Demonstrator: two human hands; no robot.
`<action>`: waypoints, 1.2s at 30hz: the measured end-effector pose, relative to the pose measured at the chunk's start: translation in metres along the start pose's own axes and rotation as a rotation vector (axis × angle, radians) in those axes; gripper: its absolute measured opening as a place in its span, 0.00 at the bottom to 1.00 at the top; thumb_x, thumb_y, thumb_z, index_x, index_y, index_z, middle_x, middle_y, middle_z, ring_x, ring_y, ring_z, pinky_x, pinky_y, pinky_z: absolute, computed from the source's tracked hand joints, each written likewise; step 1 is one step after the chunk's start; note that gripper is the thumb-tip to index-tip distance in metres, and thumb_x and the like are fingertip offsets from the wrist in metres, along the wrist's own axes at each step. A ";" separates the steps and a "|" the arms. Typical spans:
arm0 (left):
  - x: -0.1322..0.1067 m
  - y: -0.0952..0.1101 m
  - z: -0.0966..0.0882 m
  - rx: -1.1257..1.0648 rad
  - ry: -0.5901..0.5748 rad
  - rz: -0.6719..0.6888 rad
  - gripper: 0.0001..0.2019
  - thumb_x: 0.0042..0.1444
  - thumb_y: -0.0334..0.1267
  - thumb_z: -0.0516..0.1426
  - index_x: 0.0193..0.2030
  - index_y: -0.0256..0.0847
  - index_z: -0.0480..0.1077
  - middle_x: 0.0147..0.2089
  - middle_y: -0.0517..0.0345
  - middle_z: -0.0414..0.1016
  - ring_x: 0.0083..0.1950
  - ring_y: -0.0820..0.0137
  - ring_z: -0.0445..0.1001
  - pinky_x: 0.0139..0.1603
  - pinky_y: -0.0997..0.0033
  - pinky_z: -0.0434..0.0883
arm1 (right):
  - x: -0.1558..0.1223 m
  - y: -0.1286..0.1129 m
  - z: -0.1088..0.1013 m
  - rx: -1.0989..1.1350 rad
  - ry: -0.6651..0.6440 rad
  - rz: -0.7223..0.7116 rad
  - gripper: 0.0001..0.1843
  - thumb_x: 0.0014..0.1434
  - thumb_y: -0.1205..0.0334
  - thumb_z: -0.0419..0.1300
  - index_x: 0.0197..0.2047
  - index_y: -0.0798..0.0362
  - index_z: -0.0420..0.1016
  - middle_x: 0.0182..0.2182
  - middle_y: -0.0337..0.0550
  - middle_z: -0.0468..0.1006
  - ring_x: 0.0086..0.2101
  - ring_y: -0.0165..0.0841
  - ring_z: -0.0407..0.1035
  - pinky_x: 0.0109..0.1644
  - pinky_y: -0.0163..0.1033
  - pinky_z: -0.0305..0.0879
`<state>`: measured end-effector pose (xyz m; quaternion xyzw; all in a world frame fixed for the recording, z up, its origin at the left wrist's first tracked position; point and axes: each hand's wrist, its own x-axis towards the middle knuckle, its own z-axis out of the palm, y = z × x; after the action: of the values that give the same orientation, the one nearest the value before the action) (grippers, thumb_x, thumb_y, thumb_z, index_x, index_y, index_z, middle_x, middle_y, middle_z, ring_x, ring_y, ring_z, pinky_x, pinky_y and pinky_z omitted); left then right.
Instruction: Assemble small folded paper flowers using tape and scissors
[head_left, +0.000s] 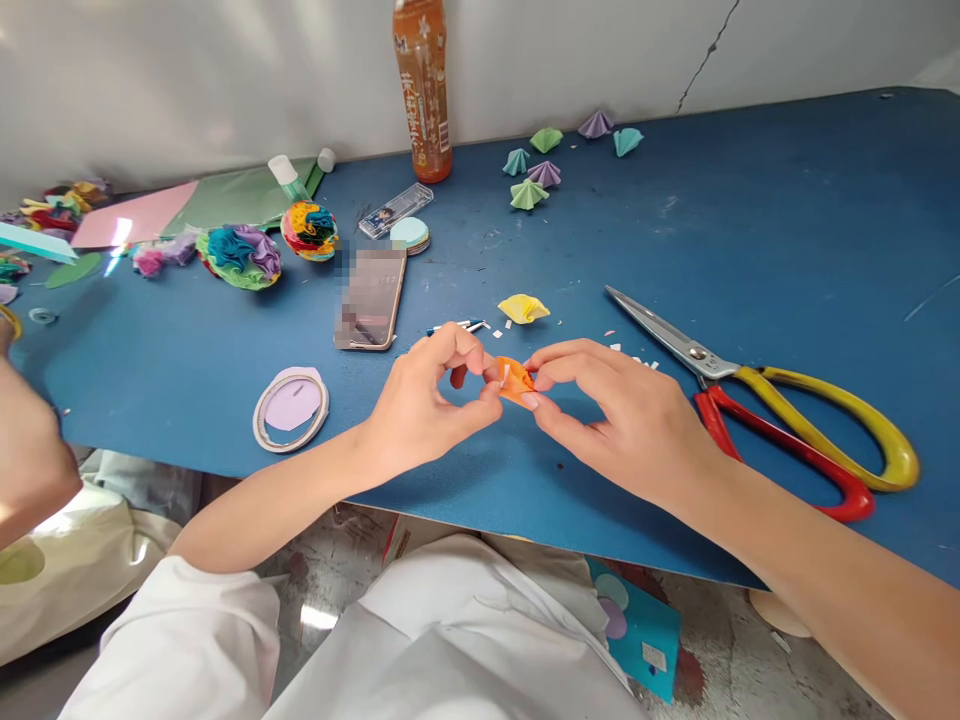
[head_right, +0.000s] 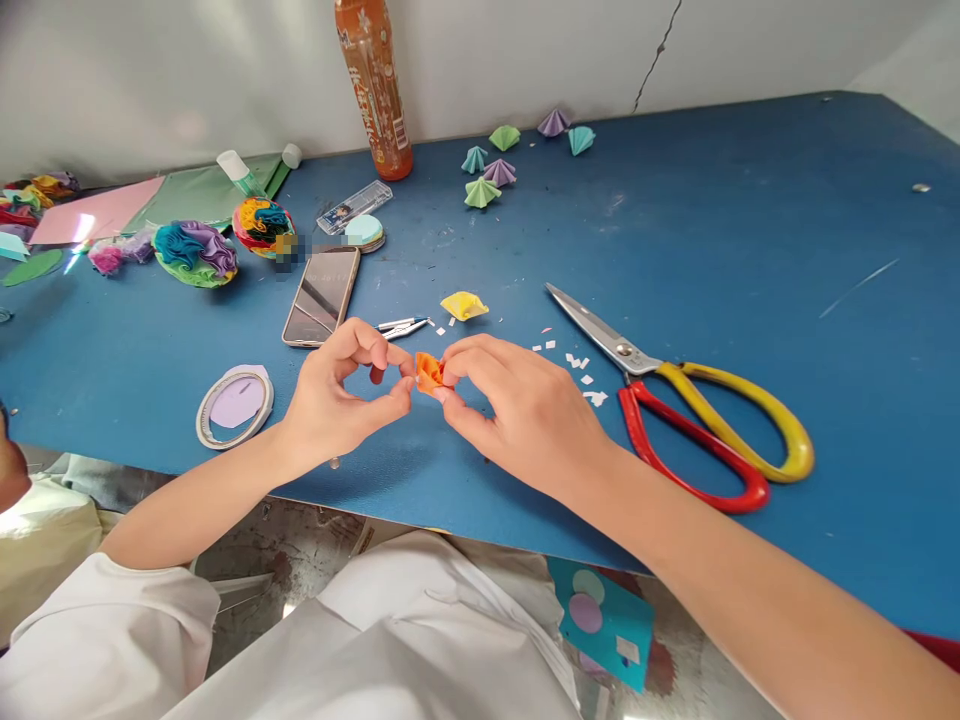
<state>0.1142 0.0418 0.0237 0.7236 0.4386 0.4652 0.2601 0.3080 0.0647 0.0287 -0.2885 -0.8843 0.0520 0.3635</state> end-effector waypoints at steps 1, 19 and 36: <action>0.001 0.000 0.000 -0.004 0.003 -0.002 0.13 0.49 0.28 0.58 0.33 0.43 0.54 0.31 0.64 0.75 0.28 0.79 0.66 0.31 0.74 0.64 | 0.000 0.000 0.000 0.012 -0.002 0.008 0.04 0.59 0.67 0.56 0.36 0.49 0.64 0.37 0.41 0.79 0.35 0.31 0.75 0.35 0.37 0.69; 0.018 -0.020 -0.017 0.272 0.110 -0.055 0.05 0.51 0.28 0.54 0.35 0.40 0.64 0.33 0.61 0.75 0.30 0.76 0.69 0.33 0.75 0.65 | 0.001 0.004 -0.003 0.081 -0.051 0.150 0.04 0.57 0.66 0.59 0.34 0.49 0.65 0.36 0.42 0.76 0.36 0.32 0.73 0.34 0.37 0.70; 0.040 -0.019 -0.014 0.411 -0.120 -0.143 0.08 0.56 0.32 0.55 0.42 0.38 0.71 0.41 0.55 0.77 0.39 0.70 0.74 0.37 0.72 0.69 | 0.008 0.023 0.000 0.457 0.023 0.574 0.10 0.52 0.57 0.62 0.29 0.51 0.66 0.40 0.46 0.80 0.32 0.33 0.75 0.34 0.39 0.73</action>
<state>0.1017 0.0853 0.0323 0.7549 0.5580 0.3026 0.1651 0.3147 0.0883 0.0264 -0.4368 -0.7288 0.3445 0.3993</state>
